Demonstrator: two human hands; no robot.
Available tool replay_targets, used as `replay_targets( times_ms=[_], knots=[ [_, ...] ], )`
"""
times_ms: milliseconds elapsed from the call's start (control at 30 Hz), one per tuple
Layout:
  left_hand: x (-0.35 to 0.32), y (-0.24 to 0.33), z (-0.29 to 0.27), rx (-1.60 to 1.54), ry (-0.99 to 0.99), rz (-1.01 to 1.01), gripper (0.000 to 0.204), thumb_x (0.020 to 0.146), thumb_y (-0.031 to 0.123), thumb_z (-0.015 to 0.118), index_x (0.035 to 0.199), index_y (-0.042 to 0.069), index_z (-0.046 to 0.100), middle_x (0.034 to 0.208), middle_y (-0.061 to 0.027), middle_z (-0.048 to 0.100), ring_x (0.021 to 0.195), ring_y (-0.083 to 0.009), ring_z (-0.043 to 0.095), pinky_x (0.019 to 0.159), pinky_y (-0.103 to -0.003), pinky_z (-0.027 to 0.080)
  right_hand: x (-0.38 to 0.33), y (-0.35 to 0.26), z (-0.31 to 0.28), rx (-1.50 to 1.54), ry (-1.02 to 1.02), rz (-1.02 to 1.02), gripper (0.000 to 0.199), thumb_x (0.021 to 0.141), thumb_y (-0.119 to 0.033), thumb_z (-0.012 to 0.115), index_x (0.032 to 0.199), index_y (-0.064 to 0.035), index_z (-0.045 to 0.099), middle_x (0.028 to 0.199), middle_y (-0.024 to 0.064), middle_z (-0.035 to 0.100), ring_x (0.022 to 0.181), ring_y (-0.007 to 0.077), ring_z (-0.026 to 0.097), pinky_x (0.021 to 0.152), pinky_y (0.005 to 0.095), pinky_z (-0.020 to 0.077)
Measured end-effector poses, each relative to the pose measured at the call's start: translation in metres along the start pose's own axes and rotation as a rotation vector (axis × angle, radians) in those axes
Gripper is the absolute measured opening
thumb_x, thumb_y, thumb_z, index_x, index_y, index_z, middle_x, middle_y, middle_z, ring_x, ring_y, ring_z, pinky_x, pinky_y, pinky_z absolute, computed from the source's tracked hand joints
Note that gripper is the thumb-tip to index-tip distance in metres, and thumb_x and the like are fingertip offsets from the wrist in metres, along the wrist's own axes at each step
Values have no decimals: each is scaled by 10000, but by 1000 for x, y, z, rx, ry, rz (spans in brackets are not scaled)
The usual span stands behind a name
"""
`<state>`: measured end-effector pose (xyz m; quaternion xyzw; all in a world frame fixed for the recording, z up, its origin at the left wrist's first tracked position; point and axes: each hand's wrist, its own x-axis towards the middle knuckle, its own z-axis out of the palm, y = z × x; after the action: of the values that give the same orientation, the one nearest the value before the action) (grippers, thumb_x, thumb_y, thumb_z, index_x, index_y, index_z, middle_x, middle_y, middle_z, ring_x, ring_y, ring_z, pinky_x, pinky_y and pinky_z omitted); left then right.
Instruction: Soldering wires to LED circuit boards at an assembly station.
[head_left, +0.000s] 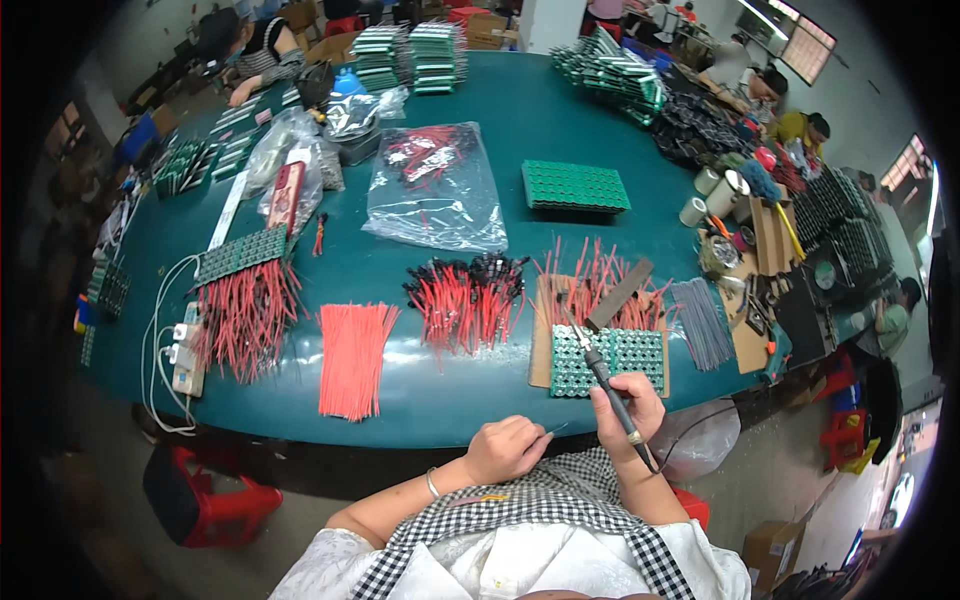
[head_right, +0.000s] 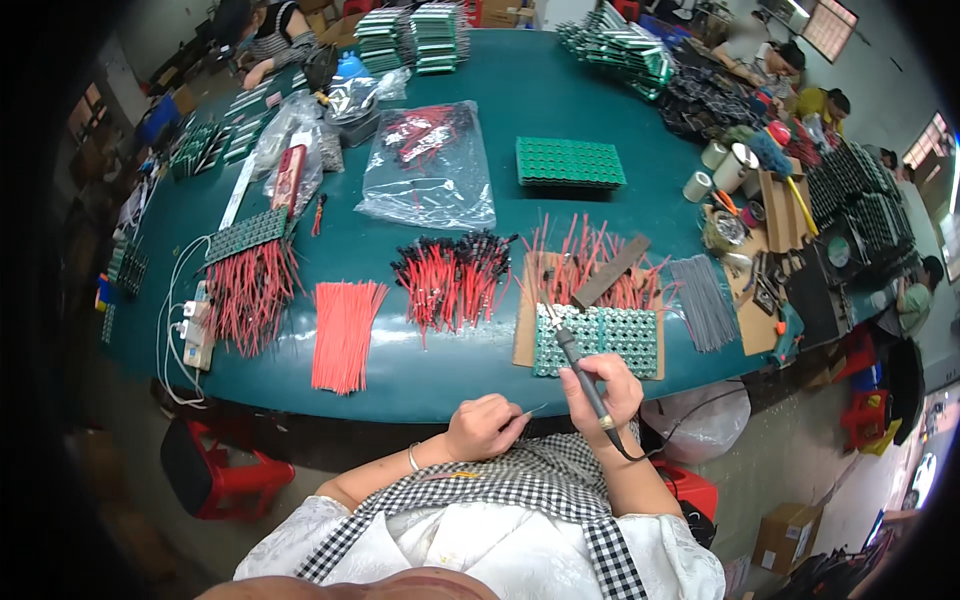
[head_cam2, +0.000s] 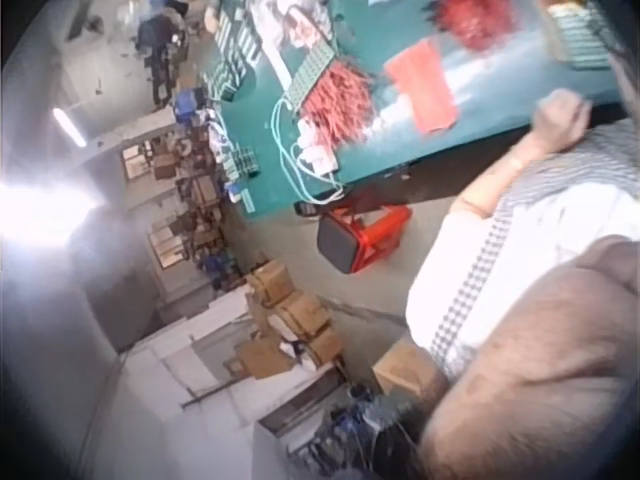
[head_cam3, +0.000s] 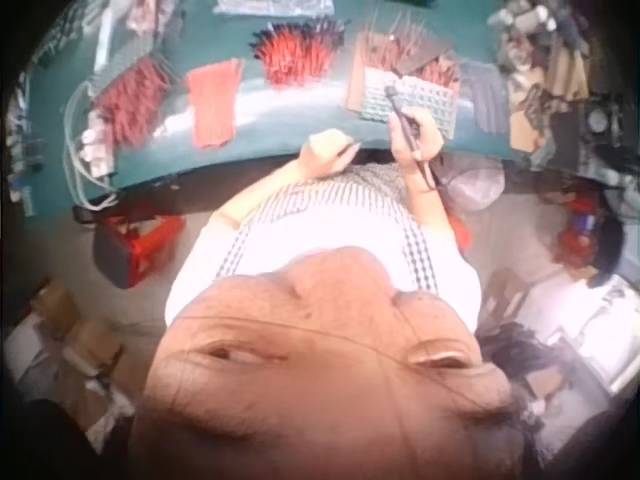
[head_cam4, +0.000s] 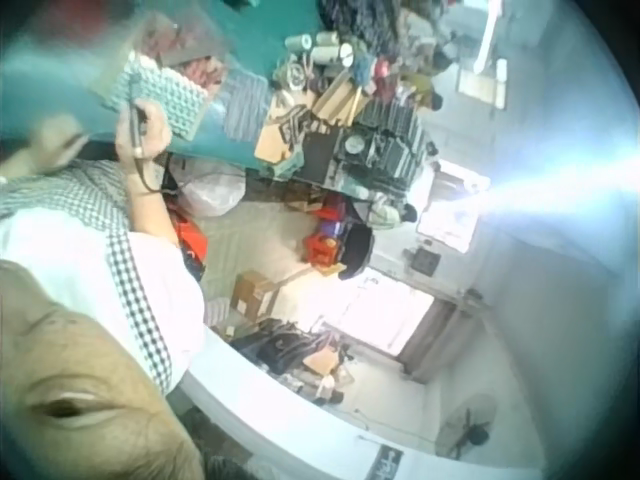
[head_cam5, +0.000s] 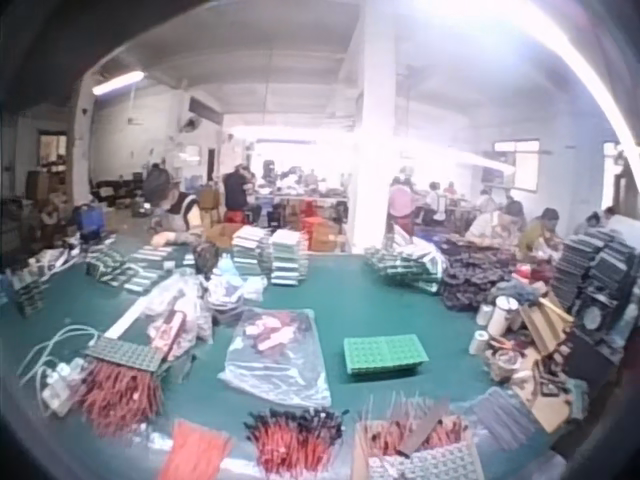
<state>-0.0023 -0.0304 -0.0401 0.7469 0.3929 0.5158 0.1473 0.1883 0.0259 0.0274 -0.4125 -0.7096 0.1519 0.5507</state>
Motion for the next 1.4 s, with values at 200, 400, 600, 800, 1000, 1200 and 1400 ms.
replay_targets(
  times_ms=[200,400,600,800,1000,1200,1400],
  knots=[
    [0,-1,-6,17,-45,-27,165,808,57,807,810,56,642,677,-70,609,591,-250,628,512,-369,477,4,16,7,97,8,-23,266,828,-14,819,1006,-21,622,859,103,641,722,195,606,653,299,491],
    [1,5,1,29,0,-321,142,858,99,785,813,45,662,660,-91,627,564,-230,624,519,-351,484,-26,52,-13,208,79,64,281,858,-38,814,1037,-26,598,911,105,617,797,198,596,714,304,497],
    [-2,4,14,-1,252,-603,162,909,79,776,823,13,656,640,24,611,574,-5,511,503,-214,427,-43,77,-65,275,62,88,288,873,-59,816,1053,-30,593,949,115,623,847,203,607,762,306,506],
    [-4,-5,14,-50,234,-737,175,954,73,741,844,13,618,712,58,601,638,13,512,552,-184,413,-49,99,-98,335,21,100,295,878,-71,815,1062,-31,588,952,118,630,822,199,616,731,295,510],
    [-1,-7,10,-163,197,-894,156,964,83,735,874,25,622,759,54,614,664,13,516,580,-175,414,-58,100,-90,427,-11,255,337,840,-73,852,1066,-27,608,968,139,664,816,221,646,761,320,541],
    [9,-3,4,-167,205,-892,123,952,64,746,882,7,662,794,23,661,690,-12,564,616,-188,460,-23,86,-95,231,-67,137,333,769,-43,880,1003,-21,644,866,132,697,724,242,680,661,323,553],
    [73,2,5,37,77,-570,67,884,-7,771,860,-12,709,739,-33,670,628,-75,581,561,-250,448,-20,91,-98,147,57,108,267,767,-44,860,943,-15,662,802,122,696,676,233,670,625,327,546]
  ],
)
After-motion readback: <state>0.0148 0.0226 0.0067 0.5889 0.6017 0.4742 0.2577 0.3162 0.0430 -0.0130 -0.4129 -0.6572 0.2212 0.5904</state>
